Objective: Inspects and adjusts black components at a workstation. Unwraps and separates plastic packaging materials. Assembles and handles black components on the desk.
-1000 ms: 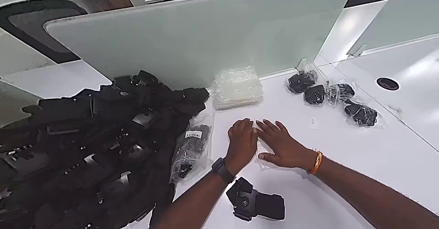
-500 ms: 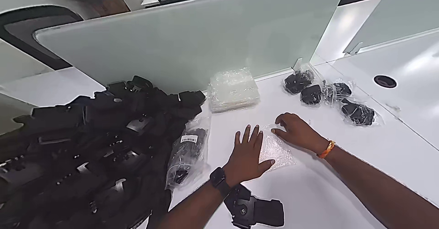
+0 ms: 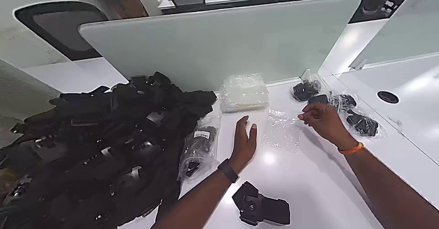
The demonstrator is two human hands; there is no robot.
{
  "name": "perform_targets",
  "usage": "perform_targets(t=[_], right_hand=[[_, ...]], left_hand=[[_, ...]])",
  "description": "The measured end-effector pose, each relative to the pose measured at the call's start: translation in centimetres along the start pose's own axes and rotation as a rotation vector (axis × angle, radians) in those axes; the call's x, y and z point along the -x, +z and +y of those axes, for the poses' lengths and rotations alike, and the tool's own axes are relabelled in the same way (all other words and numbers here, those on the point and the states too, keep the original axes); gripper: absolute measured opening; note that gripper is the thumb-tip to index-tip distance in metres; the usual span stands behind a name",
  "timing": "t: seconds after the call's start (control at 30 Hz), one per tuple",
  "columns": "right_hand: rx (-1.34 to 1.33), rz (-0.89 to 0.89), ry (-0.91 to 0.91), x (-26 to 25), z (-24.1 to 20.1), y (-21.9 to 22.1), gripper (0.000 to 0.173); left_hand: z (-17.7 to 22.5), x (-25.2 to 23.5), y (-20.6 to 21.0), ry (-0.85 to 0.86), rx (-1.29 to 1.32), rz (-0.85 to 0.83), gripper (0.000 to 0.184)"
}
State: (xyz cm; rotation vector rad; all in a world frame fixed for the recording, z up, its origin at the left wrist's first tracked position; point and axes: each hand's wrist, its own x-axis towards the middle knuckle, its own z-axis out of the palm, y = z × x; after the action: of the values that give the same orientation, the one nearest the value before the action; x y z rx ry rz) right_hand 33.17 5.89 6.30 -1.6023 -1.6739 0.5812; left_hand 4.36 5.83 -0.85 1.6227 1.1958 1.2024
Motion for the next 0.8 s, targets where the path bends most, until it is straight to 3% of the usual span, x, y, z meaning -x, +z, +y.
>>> perform_targets(t=[0.07, 0.17, 0.27, 0.37, 0.43, 0.57, 0.8], right_hand=[[0.006, 0.086, -0.037, -0.6, -1.7, -1.5, 0.025], [0.014, 0.243, -0.175, -1.7, -4.8, -3.2, 0.019], [0.211, 0.471, -0.464, -3.4, -8.6, -3.7, 0.024], [0.464, 0.632, -0.755, -5.6, -11.7, -1.4, 0.020], [0.563, 0.605, -0.850, -7.5, -12.3, 2.3, 0.018], [0.637, 0.351, -0.904, -11.1, -11.3, 10.2, 0.017], [0.593, 0.098, -0.684, -11.7, -11.6, 14.3, 0.017]], left_hand=[[0.0, -0.1, 0.0, -0.006, 0.016, -0.009, 0.052], [-0.1, -0.1, 0.2, 0.010, 0.038, -0.021, 0.051], [-0.3, -0.2, 0.2, 0.020, 0.032, -0.023, 0.051], [-0.3, -0.3, 0.2, 0.022, 0.052, -0.022, 0.051], [-0.3, -0.3, 0.0, 0.021, 0.066, -0.017, 0.051], [-0.3, -0.4, -0.2, 0.035, 0.095, 0.002, 0.049], [-0.6, -0.6, 0.1, 0.039, 0.108, 0.005, 0.048]])
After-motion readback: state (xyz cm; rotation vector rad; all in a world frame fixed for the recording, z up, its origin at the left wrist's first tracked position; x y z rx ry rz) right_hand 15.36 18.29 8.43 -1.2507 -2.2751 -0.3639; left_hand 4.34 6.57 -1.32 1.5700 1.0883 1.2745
